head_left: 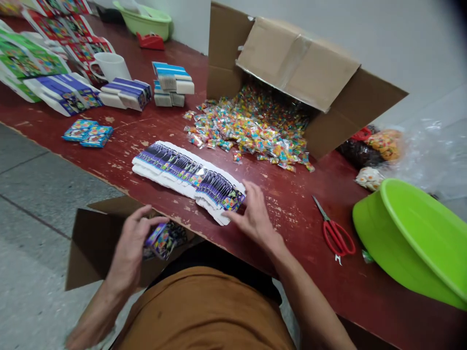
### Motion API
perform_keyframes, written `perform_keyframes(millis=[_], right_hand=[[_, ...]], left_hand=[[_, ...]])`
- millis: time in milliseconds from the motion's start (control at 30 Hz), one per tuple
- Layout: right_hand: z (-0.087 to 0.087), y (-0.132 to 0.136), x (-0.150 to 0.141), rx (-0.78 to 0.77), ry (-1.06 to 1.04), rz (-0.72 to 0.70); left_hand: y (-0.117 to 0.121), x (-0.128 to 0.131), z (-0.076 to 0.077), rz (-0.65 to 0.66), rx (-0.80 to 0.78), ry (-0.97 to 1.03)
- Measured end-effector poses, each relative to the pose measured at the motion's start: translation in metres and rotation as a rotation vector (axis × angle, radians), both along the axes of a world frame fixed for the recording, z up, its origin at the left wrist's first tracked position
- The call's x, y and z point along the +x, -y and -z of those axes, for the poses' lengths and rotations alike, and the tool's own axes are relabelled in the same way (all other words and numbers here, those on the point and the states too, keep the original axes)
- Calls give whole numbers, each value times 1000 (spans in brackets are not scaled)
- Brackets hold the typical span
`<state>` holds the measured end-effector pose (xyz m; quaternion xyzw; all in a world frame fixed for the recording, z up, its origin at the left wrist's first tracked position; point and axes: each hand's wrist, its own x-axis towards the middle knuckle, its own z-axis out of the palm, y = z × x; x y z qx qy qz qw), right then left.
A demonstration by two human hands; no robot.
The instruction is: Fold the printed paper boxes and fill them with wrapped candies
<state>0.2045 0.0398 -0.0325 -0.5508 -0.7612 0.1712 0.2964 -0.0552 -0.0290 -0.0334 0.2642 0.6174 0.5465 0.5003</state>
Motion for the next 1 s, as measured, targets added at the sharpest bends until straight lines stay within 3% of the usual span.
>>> perform_keyframes(millis=[67,200,300,400,467,567,633,700,800,900,1000], right_hand=[[8,-20,18,-83,109,140],[21,-36,29,-141,81,179],[22,-31,28,-106,-271,257],[8,-19,29,-221,-639,233],[-9,-8,28,-344,-797,136],[-36,11,19,-484,-921,-62],[-47,21,9,-555,-934,-170],[-51,29,-1,-623,-962,-246],[-49,36,-12,-724,-1052,-301],[-45,40,-16,-803,-1160,-307],[-41,43,-16,-785,-1193,-294]], left_hand=[[-3,-15,0,-111,75,-200],[-4,-14,-4,-52,191,-348],[-2,9,-9,55,249,-388],[-4,32,-19,196,268,-355],[-8,43,-29,336,225,-217],[-10,56,-41,674,36,204],[-8,63,-43,897,-74,473],[-2,68,-40,1007,-107,647],[8,71,-33,961,-66,727],[13,73,-32,869,-68,633],[13,76,-34,732,-96,501]])
